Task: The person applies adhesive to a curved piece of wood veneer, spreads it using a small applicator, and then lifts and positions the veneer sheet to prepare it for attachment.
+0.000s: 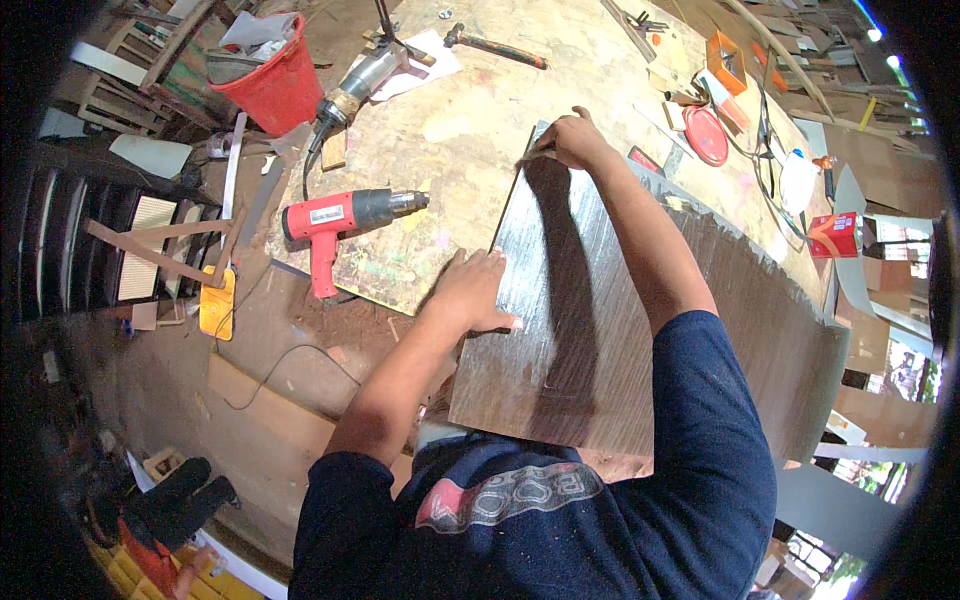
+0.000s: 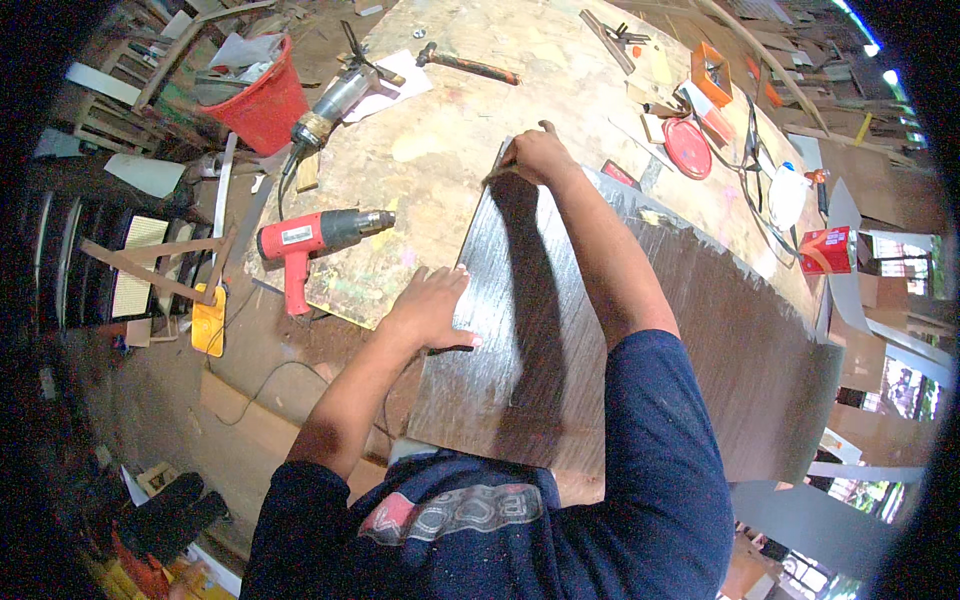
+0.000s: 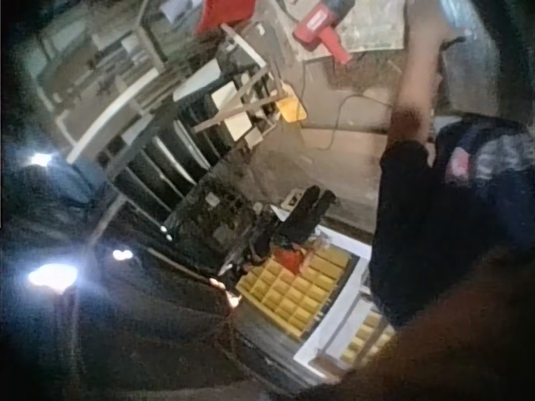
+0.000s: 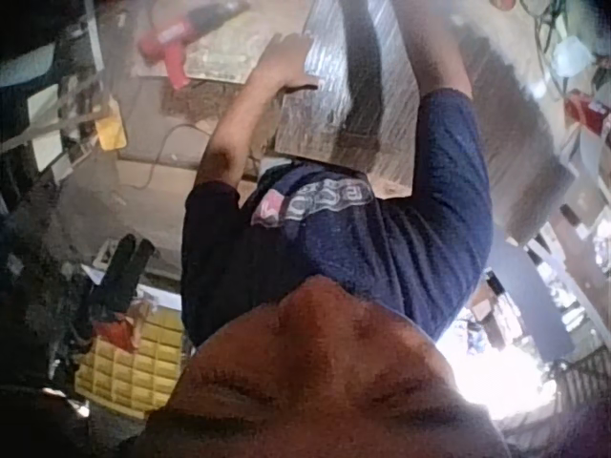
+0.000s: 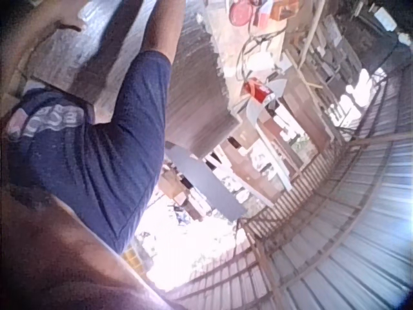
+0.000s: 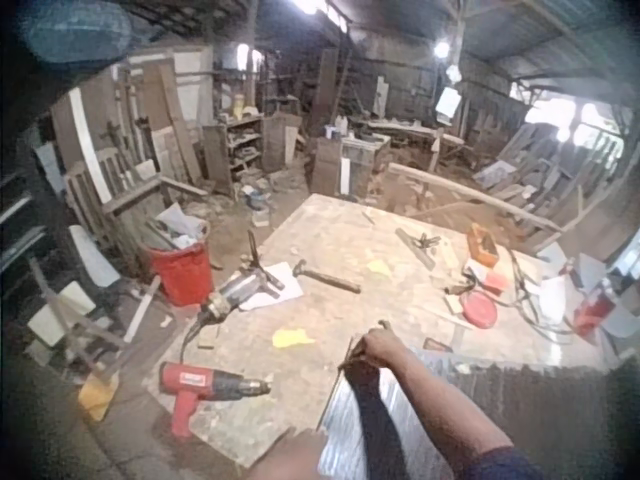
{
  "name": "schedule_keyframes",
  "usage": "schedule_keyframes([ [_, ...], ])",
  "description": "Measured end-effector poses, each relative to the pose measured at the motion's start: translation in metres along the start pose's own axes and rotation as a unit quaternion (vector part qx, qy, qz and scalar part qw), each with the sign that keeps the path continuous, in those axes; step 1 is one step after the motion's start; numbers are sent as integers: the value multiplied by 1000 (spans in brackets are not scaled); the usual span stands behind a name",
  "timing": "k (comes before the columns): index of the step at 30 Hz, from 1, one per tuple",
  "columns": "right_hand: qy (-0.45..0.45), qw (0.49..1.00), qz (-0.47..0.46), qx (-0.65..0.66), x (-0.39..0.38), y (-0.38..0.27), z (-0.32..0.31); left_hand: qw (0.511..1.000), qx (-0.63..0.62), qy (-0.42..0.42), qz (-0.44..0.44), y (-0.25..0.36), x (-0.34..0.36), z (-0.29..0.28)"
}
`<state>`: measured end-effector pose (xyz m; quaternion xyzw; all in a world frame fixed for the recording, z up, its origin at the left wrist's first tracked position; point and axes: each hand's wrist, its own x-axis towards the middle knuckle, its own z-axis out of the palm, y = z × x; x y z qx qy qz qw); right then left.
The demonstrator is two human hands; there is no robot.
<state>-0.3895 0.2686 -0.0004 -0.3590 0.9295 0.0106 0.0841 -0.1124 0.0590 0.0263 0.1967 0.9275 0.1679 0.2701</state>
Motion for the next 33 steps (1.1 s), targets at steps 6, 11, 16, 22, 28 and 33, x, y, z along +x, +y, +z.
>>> schedule_keyframes([
  [6,5,998,-54,6,-12,32,10,1000,-15,13,-19,11,0,1],
  [11,-21,999,-32,16,-51,53,8,998,-6,20,-51,17,-4,5],
  [16,-45,999,-8,17,-93,97,12,997,-15,38,-69,27,2,5],
  [22,80,985,0,152,-85,107,11,996,-4,48,-70,31,3,6],
  [28,157,964,-36,212,-41,55,25,995,-5,76,-68,28,5,18],
  [33,120,977,95,150,-62,87,44,995,-13,56,-79,24,0,16],
])
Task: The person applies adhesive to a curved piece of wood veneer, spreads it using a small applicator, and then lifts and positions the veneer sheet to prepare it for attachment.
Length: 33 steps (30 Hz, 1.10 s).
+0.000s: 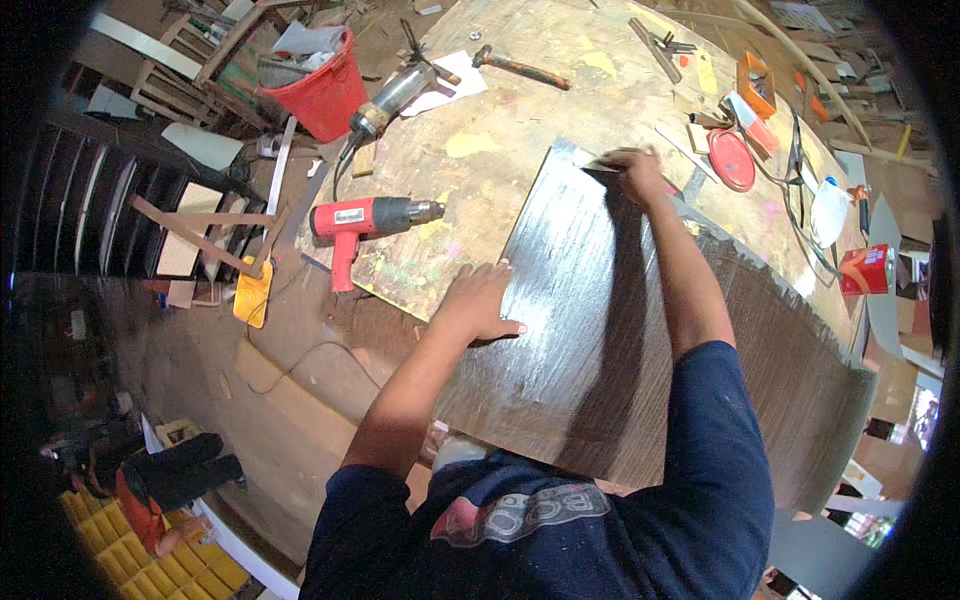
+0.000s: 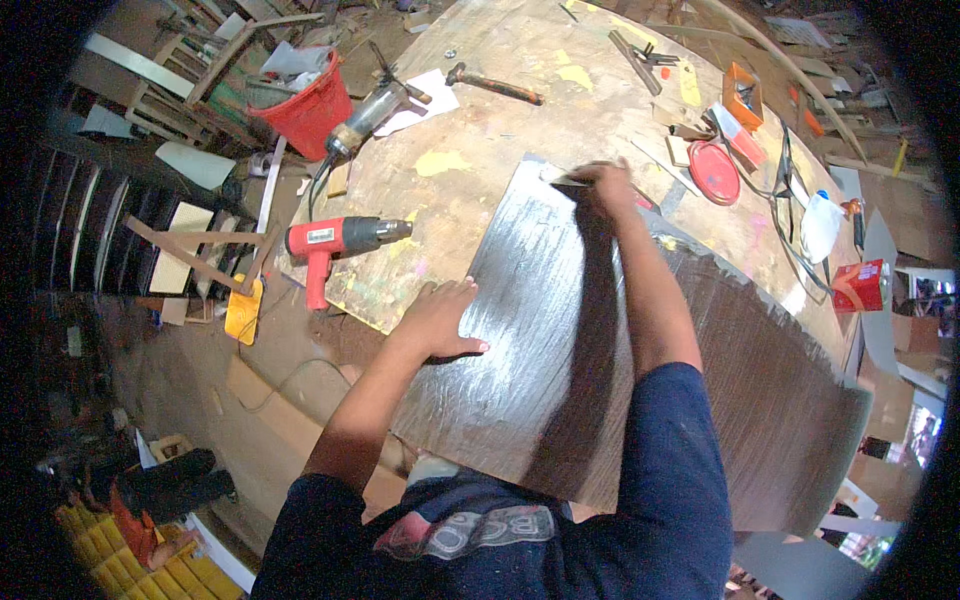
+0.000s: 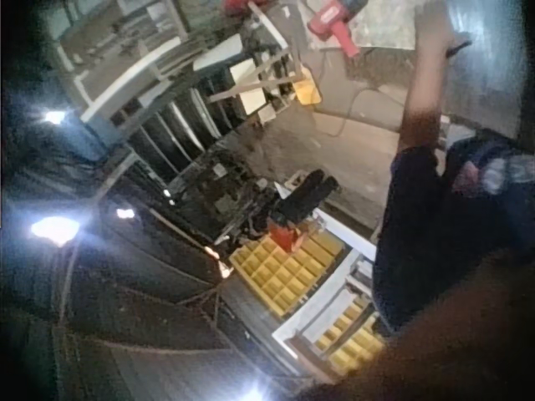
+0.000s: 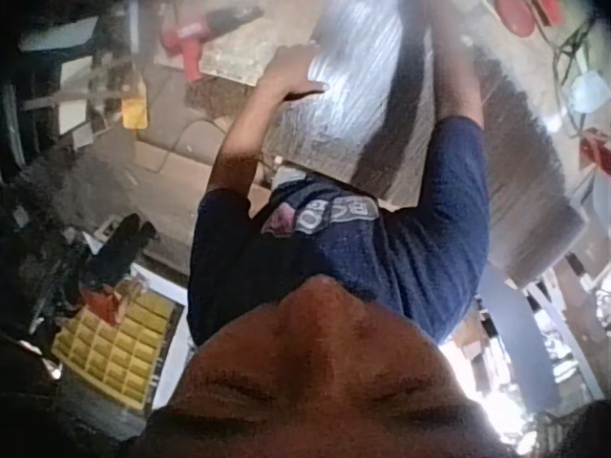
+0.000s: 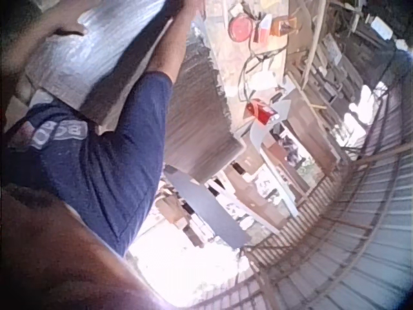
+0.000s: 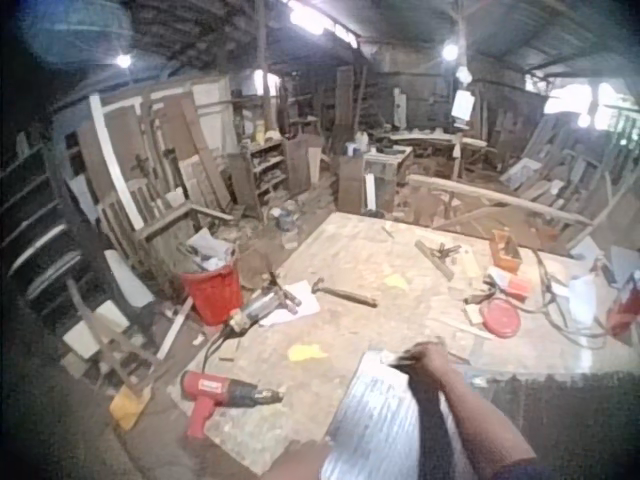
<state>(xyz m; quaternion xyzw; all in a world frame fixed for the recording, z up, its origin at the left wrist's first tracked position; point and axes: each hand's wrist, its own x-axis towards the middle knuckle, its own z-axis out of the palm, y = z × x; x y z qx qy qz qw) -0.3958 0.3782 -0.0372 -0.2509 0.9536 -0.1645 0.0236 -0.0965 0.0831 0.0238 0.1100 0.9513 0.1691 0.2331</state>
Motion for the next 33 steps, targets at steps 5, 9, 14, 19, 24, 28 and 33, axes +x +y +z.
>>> schedule_keyframes([
  [5,-50,978,113,-169,-47,43,-27,1000,-11,-4,6,0,3,-4],
  [9,-48,973,194,-114,-55,9,-18,1000,-13,-7,1,-2,-1,-7],
  [14,-21,967,218,-132,-14,-36,-1,999,-19,-14,28,-9,1,-11],
  [19,26,975,212,-67,45,-59,33,999,-14,-13,35,-10,2,-14],
  [24,-17,975,220,-21,95,-98,44,999,-5,-25,43,-14,4,-16],
  [28,6,992,123,-36,109,-114,47,998,24,-15,56,-11,7,-15],
  [33,129,965,46,223,42,-138,-45,999,23,-28,27,-13,4,-11],
])
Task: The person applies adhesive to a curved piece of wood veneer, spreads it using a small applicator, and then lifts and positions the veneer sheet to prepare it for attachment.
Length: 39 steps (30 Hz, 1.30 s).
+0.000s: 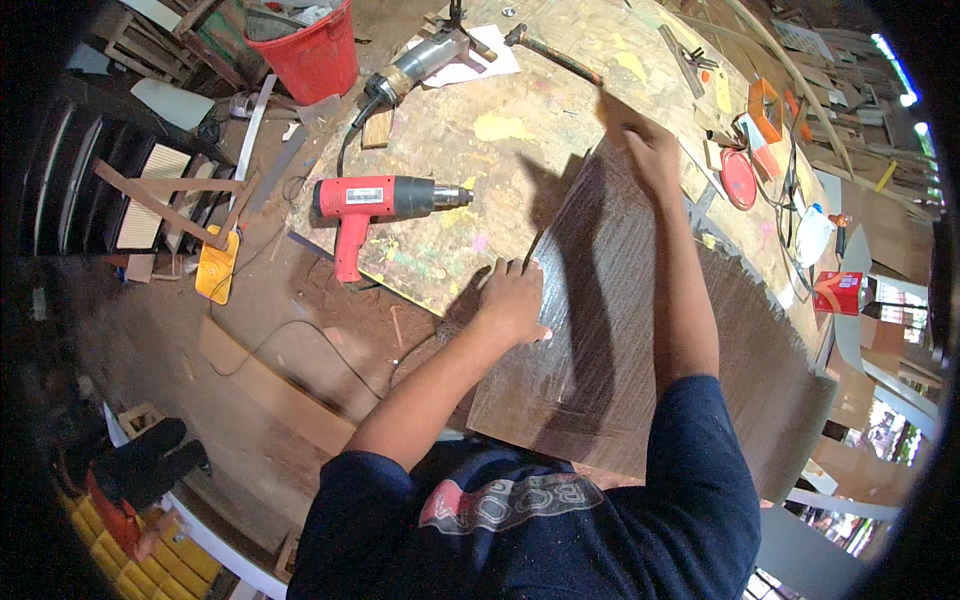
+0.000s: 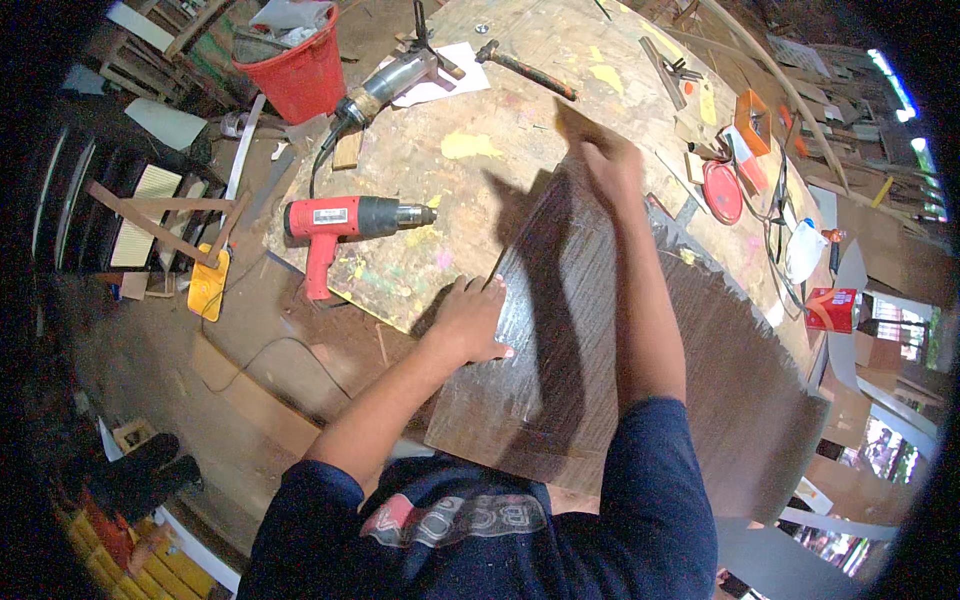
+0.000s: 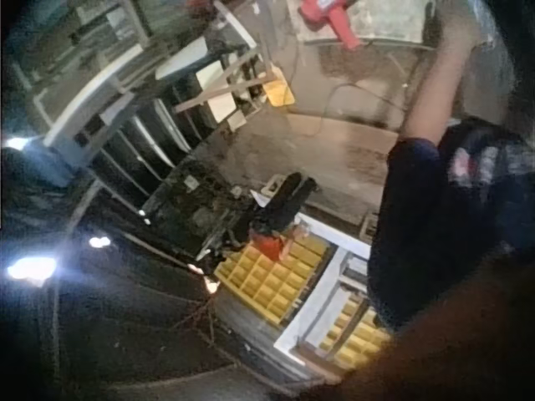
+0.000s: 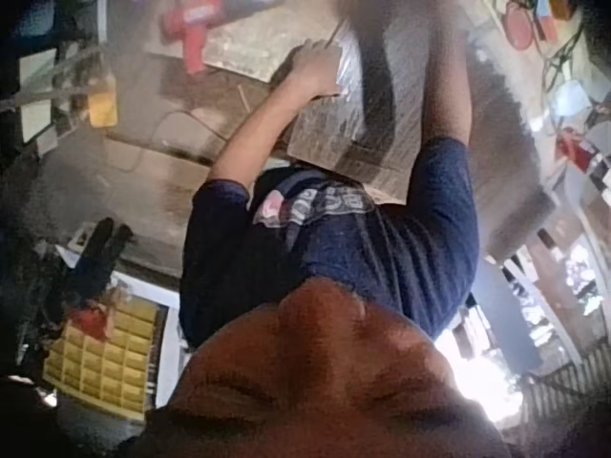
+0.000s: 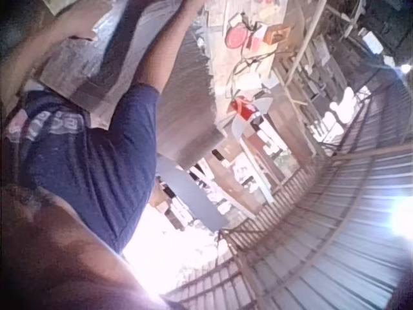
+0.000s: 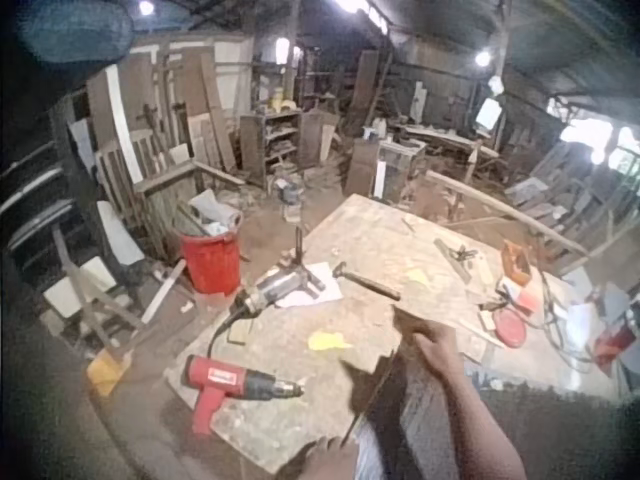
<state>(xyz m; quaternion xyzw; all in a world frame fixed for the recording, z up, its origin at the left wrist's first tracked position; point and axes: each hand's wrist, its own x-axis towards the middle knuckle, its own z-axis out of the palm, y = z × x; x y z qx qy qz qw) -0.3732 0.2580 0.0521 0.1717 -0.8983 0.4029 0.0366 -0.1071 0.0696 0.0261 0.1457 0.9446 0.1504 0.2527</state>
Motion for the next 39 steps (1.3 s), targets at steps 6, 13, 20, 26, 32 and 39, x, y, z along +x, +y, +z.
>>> schedule_keyframes([
  [6,-65,991,-27,-110,-63,63,-43,1000,9,9,8,9,2,-6],
  [13,-34,958,-69,-276,-139,179,-108,1000,1,4,-18,16,-3,-3],
  [20,-15,897,-59,-439,-111,248,-176,999,-20,26,-21,31,7,-1],
  [26,-174,908,-207,-321,-11,148,-41,998,-7,23,-63,31,0,12],
  [32,-222,876,-238,-355,-7,154,-53,997,-13,35,-73,36,2,15],
  [39,-219,897,-194,-331,-67,200,-136,995,-22,59,-80,38,4,19],
])
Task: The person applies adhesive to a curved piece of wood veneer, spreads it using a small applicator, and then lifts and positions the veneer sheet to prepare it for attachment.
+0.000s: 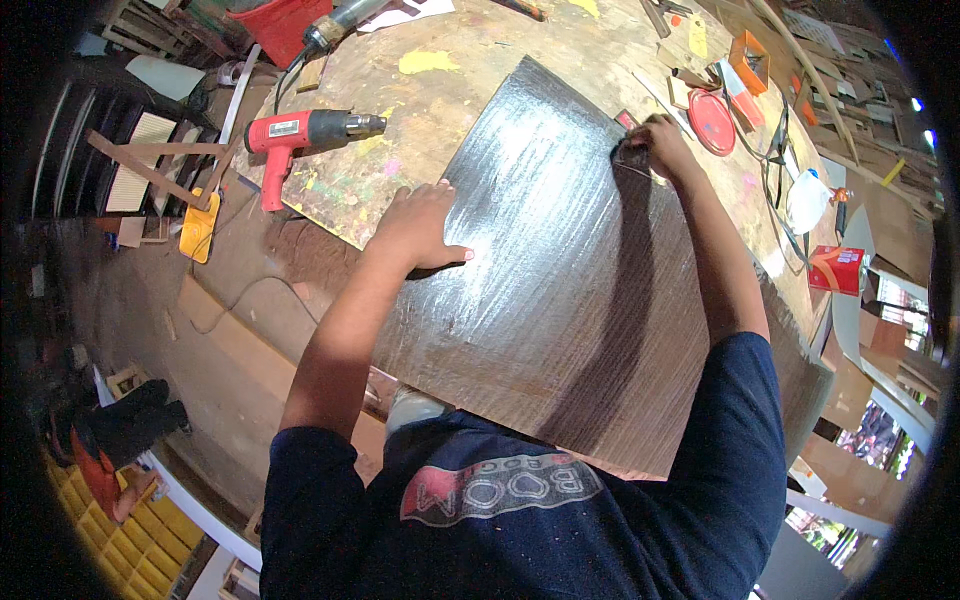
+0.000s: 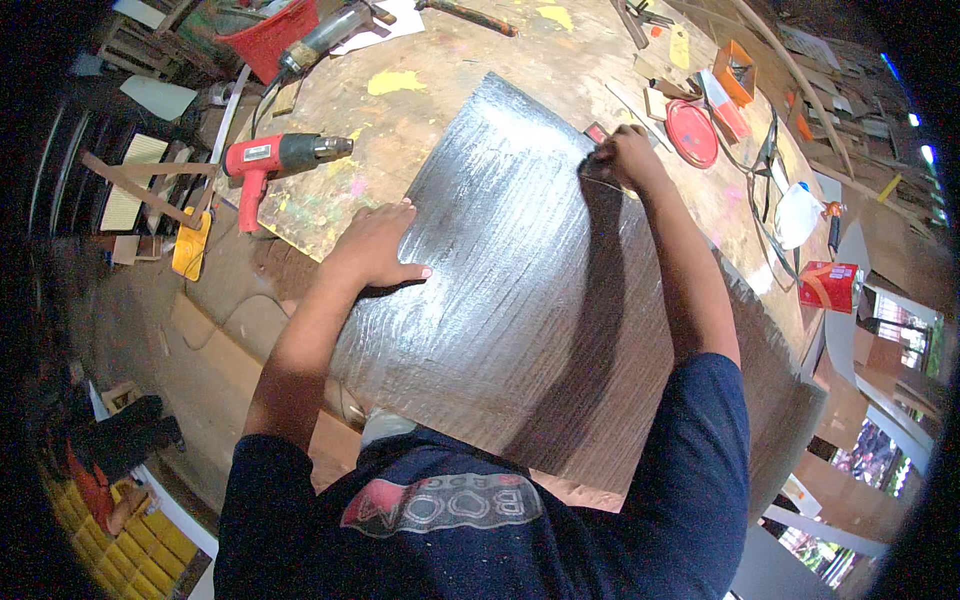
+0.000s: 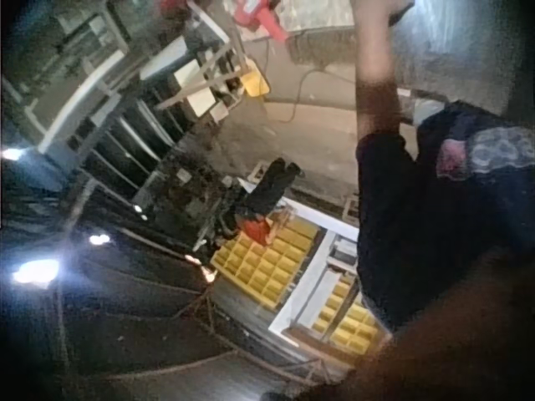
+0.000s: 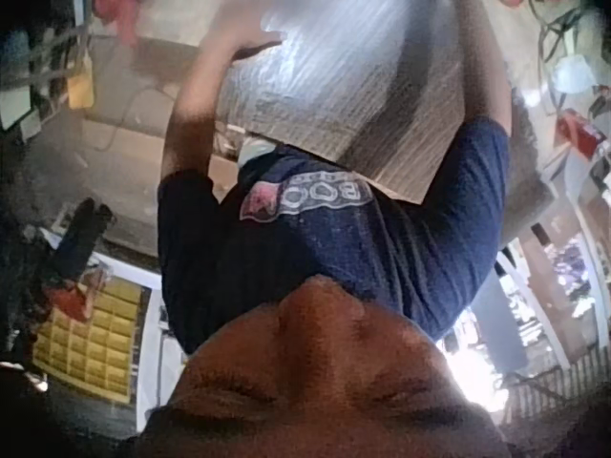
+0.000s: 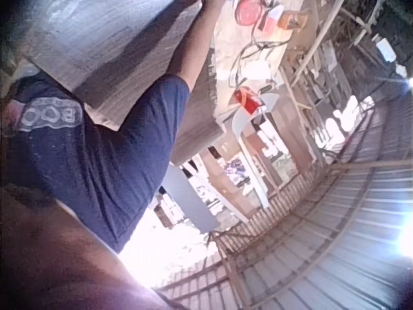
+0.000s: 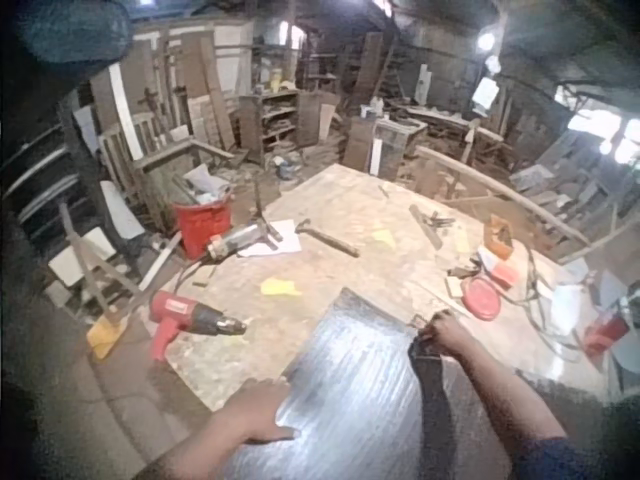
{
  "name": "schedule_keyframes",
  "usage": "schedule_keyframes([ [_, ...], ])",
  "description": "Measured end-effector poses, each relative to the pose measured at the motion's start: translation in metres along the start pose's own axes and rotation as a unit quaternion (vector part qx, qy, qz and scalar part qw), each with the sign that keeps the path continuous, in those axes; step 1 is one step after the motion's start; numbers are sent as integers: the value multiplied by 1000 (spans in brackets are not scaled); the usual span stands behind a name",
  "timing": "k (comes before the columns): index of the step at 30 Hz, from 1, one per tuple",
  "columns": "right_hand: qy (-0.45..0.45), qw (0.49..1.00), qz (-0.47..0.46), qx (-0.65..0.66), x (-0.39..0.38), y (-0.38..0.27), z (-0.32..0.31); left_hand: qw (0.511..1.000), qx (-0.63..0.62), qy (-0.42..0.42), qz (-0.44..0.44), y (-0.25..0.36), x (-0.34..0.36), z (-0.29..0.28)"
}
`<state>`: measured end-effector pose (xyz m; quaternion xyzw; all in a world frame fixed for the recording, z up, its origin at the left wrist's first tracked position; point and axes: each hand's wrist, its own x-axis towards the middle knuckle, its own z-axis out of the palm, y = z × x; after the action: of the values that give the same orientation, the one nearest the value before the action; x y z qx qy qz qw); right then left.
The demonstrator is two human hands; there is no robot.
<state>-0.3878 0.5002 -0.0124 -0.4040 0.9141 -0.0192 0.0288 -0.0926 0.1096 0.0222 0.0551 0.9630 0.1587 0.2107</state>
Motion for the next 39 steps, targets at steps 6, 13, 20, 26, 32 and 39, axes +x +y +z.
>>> schedule_keyframes([
  [6,-3,1000,-2,-15,-78,41,-3,1000,-3,-14,-2,2,3,-5],
  [13,143,971,59,180,-70,25,2,1000,0,-13,-1,6,4,-8],
  [20,168,973,15,156,23,-15,22,1000,21,-15,11,6,5,-9],
  [26,122,977,164,56,7,17,18,1000,-6,-12,6,3,3,-5],
  [32,151,980,72,112,68,-21,30,1000,1,-2,29,5,10,0],
  [39,48,998,40,-18,54,-63,17,1000,30,-8,-4,10,5,-6],
])
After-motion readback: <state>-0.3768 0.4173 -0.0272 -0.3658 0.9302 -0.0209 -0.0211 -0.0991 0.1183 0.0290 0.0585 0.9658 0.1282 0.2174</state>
